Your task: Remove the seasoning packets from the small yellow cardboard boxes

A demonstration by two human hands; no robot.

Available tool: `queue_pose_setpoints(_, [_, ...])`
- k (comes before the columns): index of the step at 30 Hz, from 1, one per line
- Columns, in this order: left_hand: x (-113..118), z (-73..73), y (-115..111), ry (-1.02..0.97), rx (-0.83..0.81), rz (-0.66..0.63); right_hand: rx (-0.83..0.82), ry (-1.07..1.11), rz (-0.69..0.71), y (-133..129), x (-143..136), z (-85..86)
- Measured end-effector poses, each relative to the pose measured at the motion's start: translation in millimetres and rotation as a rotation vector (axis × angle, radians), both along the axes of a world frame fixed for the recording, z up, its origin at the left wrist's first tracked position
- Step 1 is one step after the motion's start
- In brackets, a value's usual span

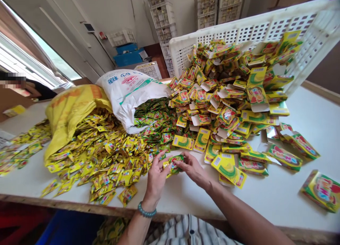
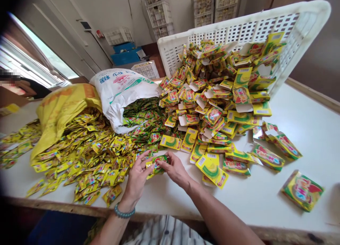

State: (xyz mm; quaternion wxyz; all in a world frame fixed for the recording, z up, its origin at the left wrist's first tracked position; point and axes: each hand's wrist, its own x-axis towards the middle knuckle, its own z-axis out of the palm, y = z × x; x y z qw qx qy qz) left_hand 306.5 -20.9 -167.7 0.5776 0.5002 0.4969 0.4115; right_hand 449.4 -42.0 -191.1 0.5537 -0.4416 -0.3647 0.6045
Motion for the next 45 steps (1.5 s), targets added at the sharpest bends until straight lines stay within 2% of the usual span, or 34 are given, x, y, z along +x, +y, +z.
queue_pose_setpoints(3, [3,-2.5,5,0.057,0.03,-0.047,-0.037,0.154,0.035,2,4,3.7])
queue_pose_setpoints(5, [8,-3.0,13,0.09,0.078,-0.103,-0.012,0.161,-0.023,6,9,3.6])
queue_pose_setpoints(8, [18,-2.2,35,0.219,0.243,-0.191,0.09,0.121,-0.232,14,21,1.2])
queue_pose_setpoints(11, [33,-3.5,64,0.556,0.573,-0.281,0.142,-0.081,-0.518,20,36,-0.2])
queue_pose_setpoints(14, [46,-10.6,86,0.862,0.842,-0.506,0.109,-0.269,-0.731,23,50,0.1])
queue_pose_setpoints(17, [51,-20.0,97,0.978,0.912,-0.639,0.097,-0.302,-0.81,25,58,0.2])
queue_pose_setpoints(20, [44,-24.2,100,0.961,0.935,-0.619,0.104,-0.261,-0.81,27,60,-0.3])
queue_pose_setpoints(23, [29,-21.0,98,0.914,0.911,-0.532,0.125,-0.196,-0.791,28,61,0.7])
queue_pose_setpoints(25, [18,-16.4,91,0.864,0.798,-0.41,0.143,-0.133,-0.771,28,61,2.6])
queue_pose_setpoints(27, [11,-11.7,80,0.729,0.58,-0.335,0.166,-0.058,-0.742,28,61,5.2])
queue_pose_setpoints(31, [5,-7.2,49,0.285,0.118,-0.353,0.21,0.028,-0.62,27,57,10.3])
queue_pose_setpoints(36, [2,-7.2,20,-0.127,-0.221,-0.143,0.16,0.139,-0.463,23,53,18.3])
queue_pose_setpoints(38, [0,-7.1,16,-0.22,-0.288,-0.078,0.154,0.159,-0.386,20,52,20.3])
queue_pose_setpoints(41, [-3,-6.9,15,-0.223,-0.245,-0.084,0.169,0.104,-0.285,19,49,18.0])
queue_pose_setpoints(45, [-10,-6.5,15,-0.083,-0.135,-0.132,0.186,0.045,-0.393,22,47,9.6])
